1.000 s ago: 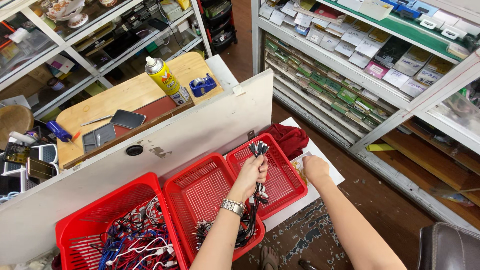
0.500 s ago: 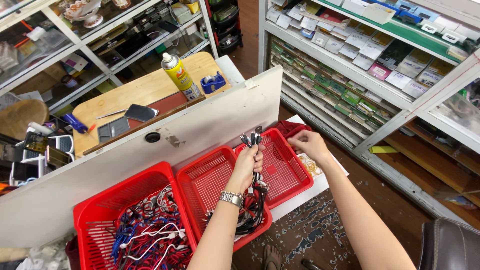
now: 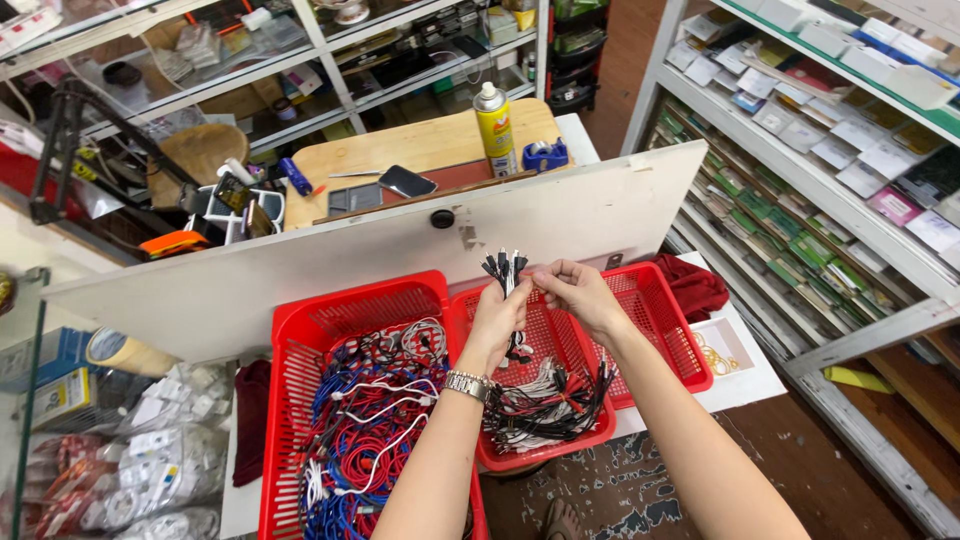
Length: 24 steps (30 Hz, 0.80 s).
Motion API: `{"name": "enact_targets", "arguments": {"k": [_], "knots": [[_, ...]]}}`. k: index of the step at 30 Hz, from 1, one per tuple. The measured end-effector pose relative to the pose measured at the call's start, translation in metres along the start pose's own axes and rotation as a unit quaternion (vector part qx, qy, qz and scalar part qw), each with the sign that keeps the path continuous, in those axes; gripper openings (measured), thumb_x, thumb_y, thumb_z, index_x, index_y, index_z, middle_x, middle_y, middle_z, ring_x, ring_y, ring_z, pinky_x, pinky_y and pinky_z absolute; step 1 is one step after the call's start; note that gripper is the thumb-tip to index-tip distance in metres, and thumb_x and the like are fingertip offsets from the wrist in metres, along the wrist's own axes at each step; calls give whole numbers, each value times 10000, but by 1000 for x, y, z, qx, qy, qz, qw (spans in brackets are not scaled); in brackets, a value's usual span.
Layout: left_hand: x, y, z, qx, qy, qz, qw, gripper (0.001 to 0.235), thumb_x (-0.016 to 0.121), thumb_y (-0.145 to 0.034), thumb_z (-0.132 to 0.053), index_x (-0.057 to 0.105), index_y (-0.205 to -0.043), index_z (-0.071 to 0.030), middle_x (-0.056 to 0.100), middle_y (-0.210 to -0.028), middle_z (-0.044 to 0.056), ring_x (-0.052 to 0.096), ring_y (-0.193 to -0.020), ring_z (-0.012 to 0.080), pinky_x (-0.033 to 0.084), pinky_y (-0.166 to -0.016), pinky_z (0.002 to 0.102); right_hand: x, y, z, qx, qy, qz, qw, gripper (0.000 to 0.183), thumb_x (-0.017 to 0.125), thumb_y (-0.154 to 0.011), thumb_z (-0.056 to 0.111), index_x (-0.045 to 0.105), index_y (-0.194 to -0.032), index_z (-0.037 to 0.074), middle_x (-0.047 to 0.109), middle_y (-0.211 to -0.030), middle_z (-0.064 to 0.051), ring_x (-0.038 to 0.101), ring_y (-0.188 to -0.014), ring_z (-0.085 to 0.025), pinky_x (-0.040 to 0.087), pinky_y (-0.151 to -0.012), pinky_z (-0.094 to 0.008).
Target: The person sorts tangled charging cables from a large red basket into smaller red baskets by color and connector type. They separate black, white, red, and blue cables, placing them into designated baskets on the counter.
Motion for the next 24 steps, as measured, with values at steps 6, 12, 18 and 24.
{"name": "enact_targets", "arguments": {"k": [6,12,18,24], "knots": [[-62,11,-25,48,58,-81,994,129,629,-992,-169,569,-906,-93,354,-605,-102,271,-453,24,204,-420,238,-6,0,14,-94,117,-87,985,174,704,-987,176,671,-981,5,691,-827,-41,602,-707,-87,517,-663,-226],[-35,2,-11,18,6,-46,999,188,670,-1016,-169,538,-915,-83,382,-608,-94,294,-460,29,209,-425,246,-2,21,27,-81,144,-26,986,185,678,-943,145,696,-1073,15,749,-962,-38,665,-835,-74,521,-680,-242],[49,-20,48,-57,-47,17,997,117,640,-973,-166,591,-883,-111,377,-587,-99,296,-445,26,201,-415,246,-53,41,20,-72,107,-108,986,197,708,-924,141,743,-1070,13,766,-966,-47,706,-849,-98,589,-774,-251],[122,-38,102,-147,-48,96,983,198,659,-1015,-170,585,-861,-69,363,-609,-101,267,-477,36,207,-441,251,-165,72,-5,-75,100,-236,964,199,712,-973,155,751,-1048,-26,719,-857,-56,629,-751,-98,542,-697,-268]]}}
Point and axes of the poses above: each hand's wrist, its own y-axis away from the middle knuckle, its own x-axis out of the palm, z = x × y, the point moved 9 cm from there along -y, towards the middle knuckle
